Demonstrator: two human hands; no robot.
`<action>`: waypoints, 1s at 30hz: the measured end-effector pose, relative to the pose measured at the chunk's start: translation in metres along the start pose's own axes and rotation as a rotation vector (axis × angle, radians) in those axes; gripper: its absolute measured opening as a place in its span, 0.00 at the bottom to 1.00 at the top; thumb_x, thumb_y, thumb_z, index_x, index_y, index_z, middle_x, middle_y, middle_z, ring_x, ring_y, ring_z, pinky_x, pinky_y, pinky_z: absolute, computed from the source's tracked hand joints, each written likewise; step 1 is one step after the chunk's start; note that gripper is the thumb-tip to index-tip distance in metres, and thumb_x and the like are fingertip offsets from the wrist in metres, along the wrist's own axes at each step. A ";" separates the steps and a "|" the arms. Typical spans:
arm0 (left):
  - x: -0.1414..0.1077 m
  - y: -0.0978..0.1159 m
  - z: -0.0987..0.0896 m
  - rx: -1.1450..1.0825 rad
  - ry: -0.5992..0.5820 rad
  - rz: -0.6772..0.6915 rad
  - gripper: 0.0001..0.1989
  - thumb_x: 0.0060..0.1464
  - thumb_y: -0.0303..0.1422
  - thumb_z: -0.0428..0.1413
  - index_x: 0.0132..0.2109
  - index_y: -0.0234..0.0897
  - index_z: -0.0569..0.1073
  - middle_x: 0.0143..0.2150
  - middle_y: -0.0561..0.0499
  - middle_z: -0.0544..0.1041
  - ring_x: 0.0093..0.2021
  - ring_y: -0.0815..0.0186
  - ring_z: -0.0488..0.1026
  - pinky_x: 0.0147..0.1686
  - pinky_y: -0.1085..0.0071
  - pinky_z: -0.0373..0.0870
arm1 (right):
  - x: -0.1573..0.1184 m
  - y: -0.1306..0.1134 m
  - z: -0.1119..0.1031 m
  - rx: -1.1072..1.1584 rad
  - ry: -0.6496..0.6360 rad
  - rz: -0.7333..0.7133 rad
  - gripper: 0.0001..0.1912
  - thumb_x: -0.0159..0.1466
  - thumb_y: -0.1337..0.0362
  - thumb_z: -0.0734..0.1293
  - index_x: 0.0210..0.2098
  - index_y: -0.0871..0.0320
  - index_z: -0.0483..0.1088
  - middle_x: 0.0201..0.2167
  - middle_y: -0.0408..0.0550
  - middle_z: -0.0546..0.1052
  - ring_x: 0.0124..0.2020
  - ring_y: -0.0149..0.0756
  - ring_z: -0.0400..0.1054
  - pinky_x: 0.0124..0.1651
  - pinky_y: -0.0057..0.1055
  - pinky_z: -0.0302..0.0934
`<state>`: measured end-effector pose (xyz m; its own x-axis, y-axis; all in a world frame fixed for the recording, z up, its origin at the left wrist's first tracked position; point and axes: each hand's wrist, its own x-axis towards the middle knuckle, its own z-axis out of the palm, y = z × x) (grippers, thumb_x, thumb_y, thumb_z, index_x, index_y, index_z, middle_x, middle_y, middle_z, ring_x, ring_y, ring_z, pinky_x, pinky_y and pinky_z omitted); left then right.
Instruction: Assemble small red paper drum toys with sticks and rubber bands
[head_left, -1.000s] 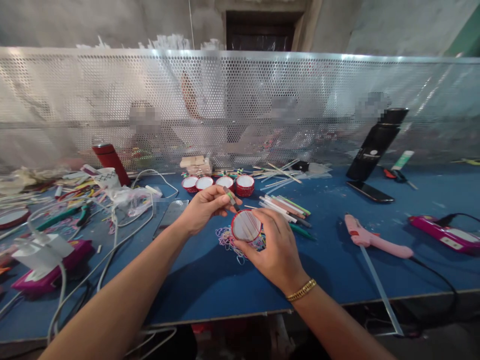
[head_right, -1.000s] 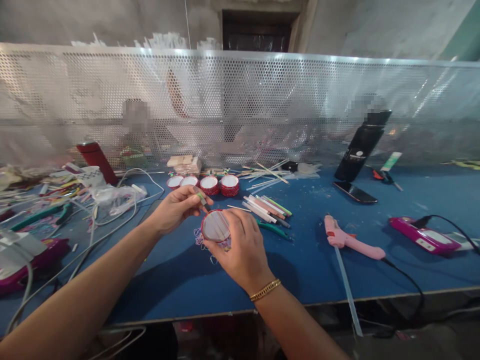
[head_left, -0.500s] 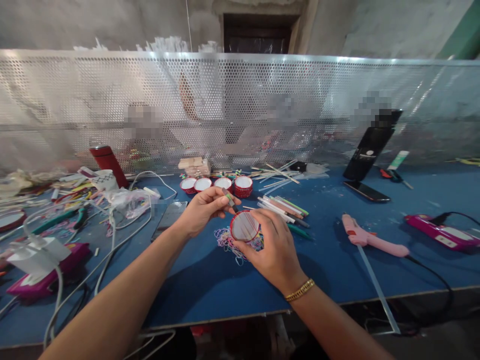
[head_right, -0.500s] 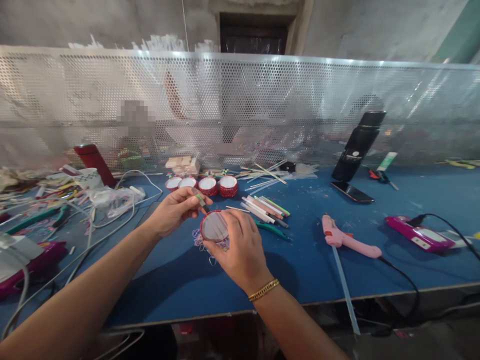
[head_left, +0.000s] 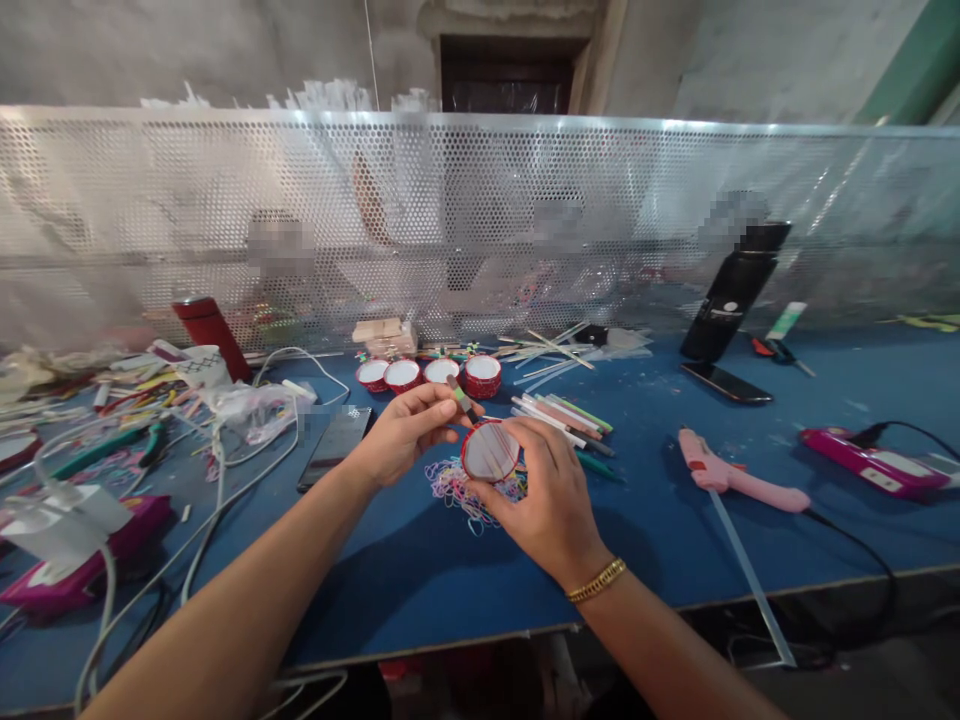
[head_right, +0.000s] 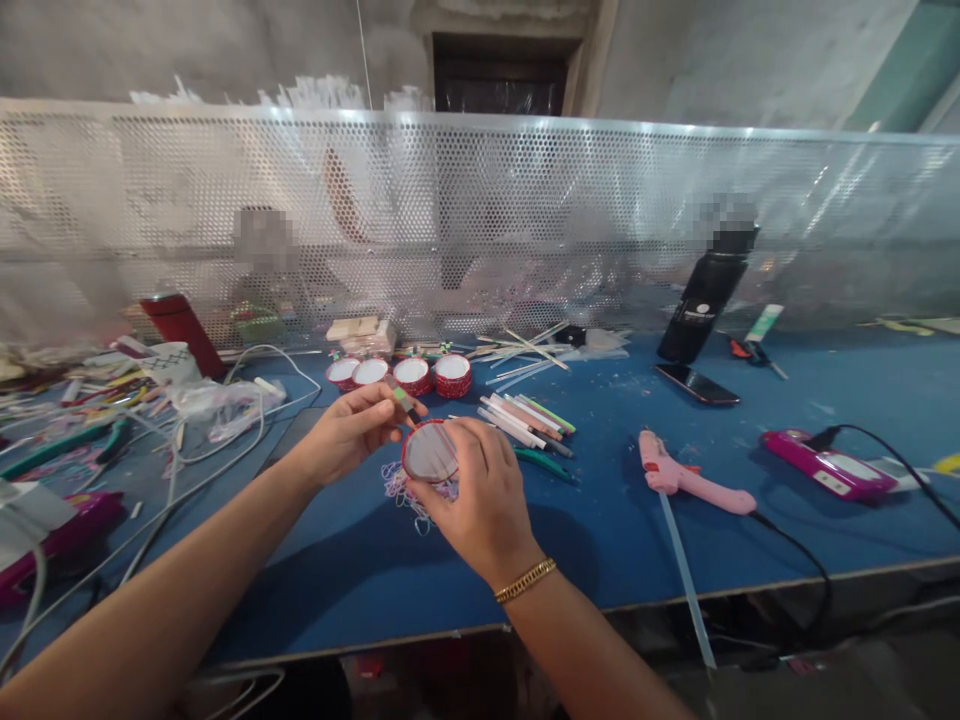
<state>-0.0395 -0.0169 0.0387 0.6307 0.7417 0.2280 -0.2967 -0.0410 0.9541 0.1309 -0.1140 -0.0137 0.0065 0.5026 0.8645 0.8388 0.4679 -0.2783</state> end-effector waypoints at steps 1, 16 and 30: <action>0.000 0.000 0.001 -0.012 -0.002 -0.005 0.09 0.53 0.35 0.62 0.38 0.34 0.74 0.43 0.45 0.80 0.38 0.70 0.76 0.36 0.76 0.72 | 0.000 0.000 0.000 -0.001 0.005 -0.004 0.30 0.58 0.52 0.72 0.55 0.58 0.63 0.50 0.57 0.72 0.53 0.49 0.66 0.56 0.51 0.64; -0.004 0.001 0.010 -0.101 -0.033 -0.033 0.06 0.56 0.35 0.59 0.38 0.37 0.73 0.48 0.45 0.79 0.42 0.66 0.77 0.45 0.68 0.72 | 0.001 0.003 0.000 -0.020 0.020 0.024 0.29 0.60 0.52 0.71 0.55 0.58 0.63 0.51 0.58 0.72 0.55 0.50 0.65 0.57 0.52 0.63; -0.003 -0.003 0.006 -0.075 -0.041 -0.028 0.07 0.56 0.34 0.59 0.42 0.37 0.74 0.48 0.45 0.79 0.44 0.65 0.78 0.46 0.69 0.73 | 0.002 0.003 -0.001 -0.041 0.047 0.003 0.30 0.59 0.52 0.71 0.55 0.59 0.62 0.50 0.58 0.72 0.54 0.51 0.66 0.56 0.53 0.64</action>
<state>-0.0364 -0.0231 0.0358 0.6678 0.7139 0.2106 -0.3302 0.0306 0.9434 0.1336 -0.1126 -0.0126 0.0338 0.4683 0.8829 0.8601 0.4362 -0.2644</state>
